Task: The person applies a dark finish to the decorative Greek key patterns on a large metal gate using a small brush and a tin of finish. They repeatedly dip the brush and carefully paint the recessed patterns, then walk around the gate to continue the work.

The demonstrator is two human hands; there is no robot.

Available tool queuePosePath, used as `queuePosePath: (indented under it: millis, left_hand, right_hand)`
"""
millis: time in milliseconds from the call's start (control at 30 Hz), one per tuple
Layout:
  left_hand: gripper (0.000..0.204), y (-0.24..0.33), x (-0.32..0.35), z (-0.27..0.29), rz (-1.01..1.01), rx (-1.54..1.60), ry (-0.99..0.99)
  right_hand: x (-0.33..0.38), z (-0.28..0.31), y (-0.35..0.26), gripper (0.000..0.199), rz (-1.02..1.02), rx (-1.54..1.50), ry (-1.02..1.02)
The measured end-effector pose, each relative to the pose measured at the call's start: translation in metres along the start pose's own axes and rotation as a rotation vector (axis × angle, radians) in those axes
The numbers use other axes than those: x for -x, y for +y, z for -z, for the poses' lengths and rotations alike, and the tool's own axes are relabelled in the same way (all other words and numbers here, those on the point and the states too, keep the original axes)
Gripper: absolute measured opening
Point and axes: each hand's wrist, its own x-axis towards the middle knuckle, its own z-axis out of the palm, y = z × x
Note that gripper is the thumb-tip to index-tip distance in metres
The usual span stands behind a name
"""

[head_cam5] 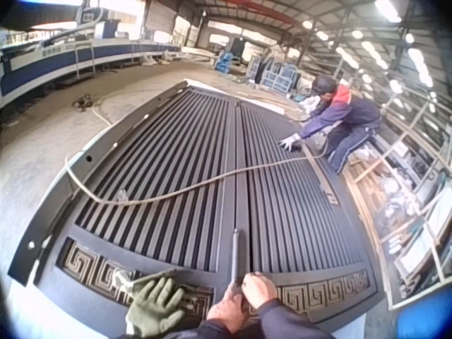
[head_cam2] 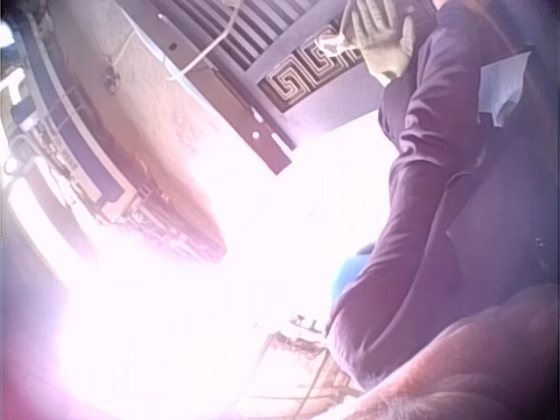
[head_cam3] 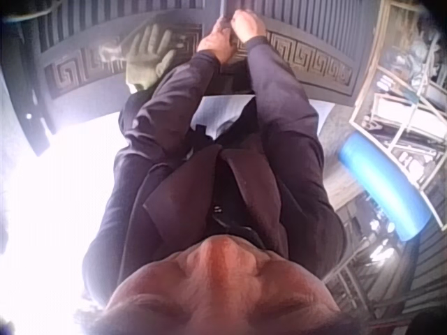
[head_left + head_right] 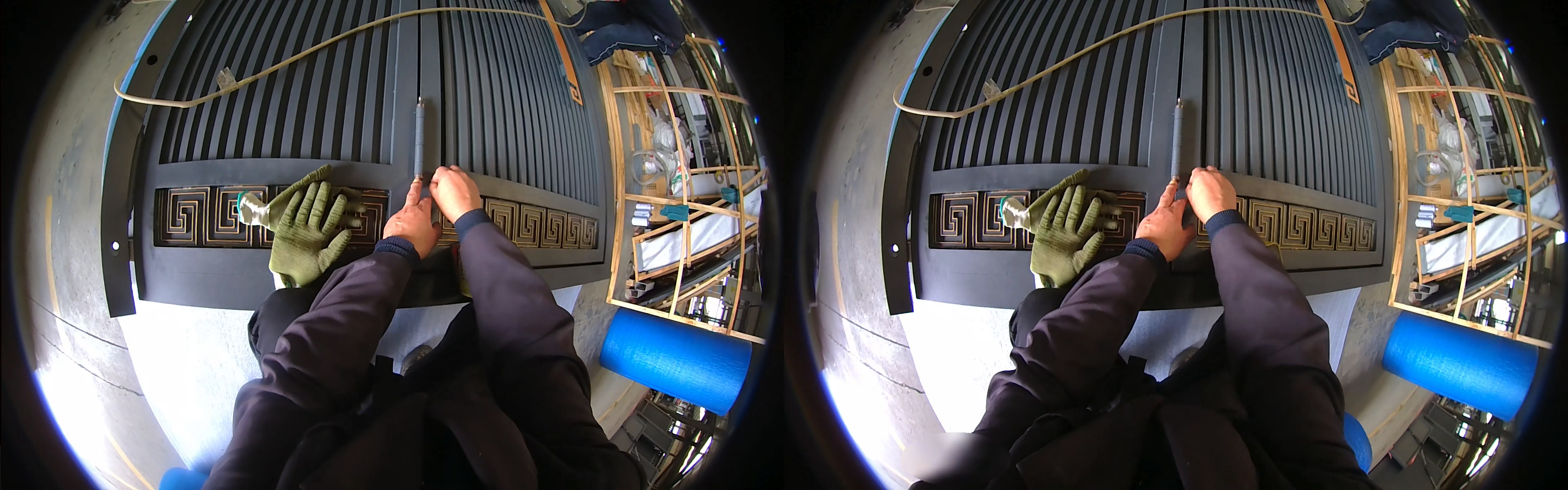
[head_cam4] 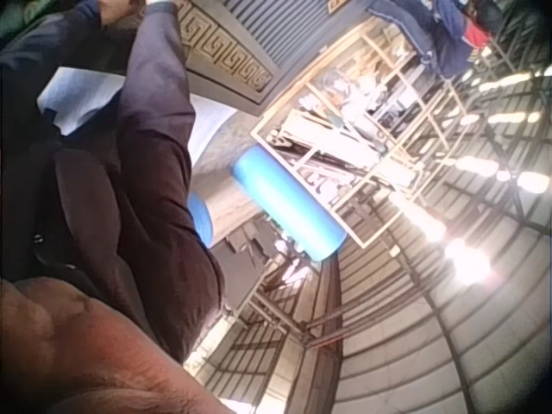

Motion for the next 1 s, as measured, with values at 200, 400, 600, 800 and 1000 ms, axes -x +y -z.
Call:
queuePosePath:
  millis: [200,400,600,800,1000]
  left_hand:
    - [0.071,0.0,0.0,0.001,0.008,0.018,-0.003]
    - [0.068,-0.001,-0.002,-0.002,0.013,0.004,-0.007]
    - [0.066,-0.001,-0.002,-0.001,0.0,-0.003,-0.007]
    - [0.065,0.002,0.001,0.002,0.029,0.019,-0.003]
    - [0.052,0.004,-0.003,0.005,0.033,0.157,0.236]
  right_hand:
    - [0.007,0.007,0.007,0.017,0.04,0.066,-0.044]
    - [0.005,0.012,-0.001,0.02,0.082,0.238,-0.071]
    - [0.0,0.017,0.003,0.02,0.093,0.221,-0.1]
    - [-0.002,0.02,0.005,0.013,-0.183,-0.297,0.013]
    - [0.017,0.046,-0.003,0.012,-0.442,-1.222,-0.19]
